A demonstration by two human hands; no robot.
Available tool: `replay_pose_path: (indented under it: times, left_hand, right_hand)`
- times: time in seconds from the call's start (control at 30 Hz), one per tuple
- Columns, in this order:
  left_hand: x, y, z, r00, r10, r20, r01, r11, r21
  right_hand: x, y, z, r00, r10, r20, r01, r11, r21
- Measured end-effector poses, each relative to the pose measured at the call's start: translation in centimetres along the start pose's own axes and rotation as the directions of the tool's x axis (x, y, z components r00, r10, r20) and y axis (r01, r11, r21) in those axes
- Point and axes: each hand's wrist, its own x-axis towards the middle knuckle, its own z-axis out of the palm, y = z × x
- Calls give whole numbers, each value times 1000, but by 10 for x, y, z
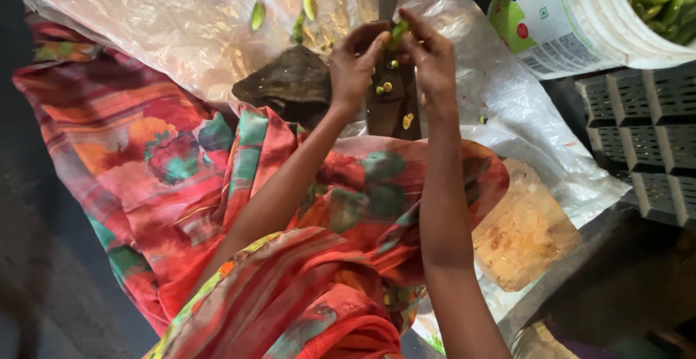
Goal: The person sits on the floor and repeatedly peels small green vegetables by hand, removing the outer skin and placing the peeled pieces into a nearby container. The person handles each vegetable individually and discards the skins onto a plastic sheet.
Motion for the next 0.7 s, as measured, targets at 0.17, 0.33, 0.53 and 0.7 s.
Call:
replay_pose_path:
  times: [0.17, 0.33, 0.53, 0.7]
  left_hand:
    - [0, 16, 1, 1000, -26, -1, 26, 999, -43]
    - [4, 13, 3, 1000, 26, -13, -27, 1000, -13]
    - [11, 19, 15, 999, -14, -32, 5, 965, -263]
    - [24, 24, 17, 987, -157, -45, 139, 952, -273]
  right_hand:
    - [-2, -8, 11, 995, -64, 76, 65, 998, -5]
    - [8, 3, 9, 993, -112, 31, 112, 994, -8]
    - [11, -1, 15, 967, -254, -29, 255, 965, 55]
    - [17, -11, 24, 970, -221, -102, 228, 971, 67]
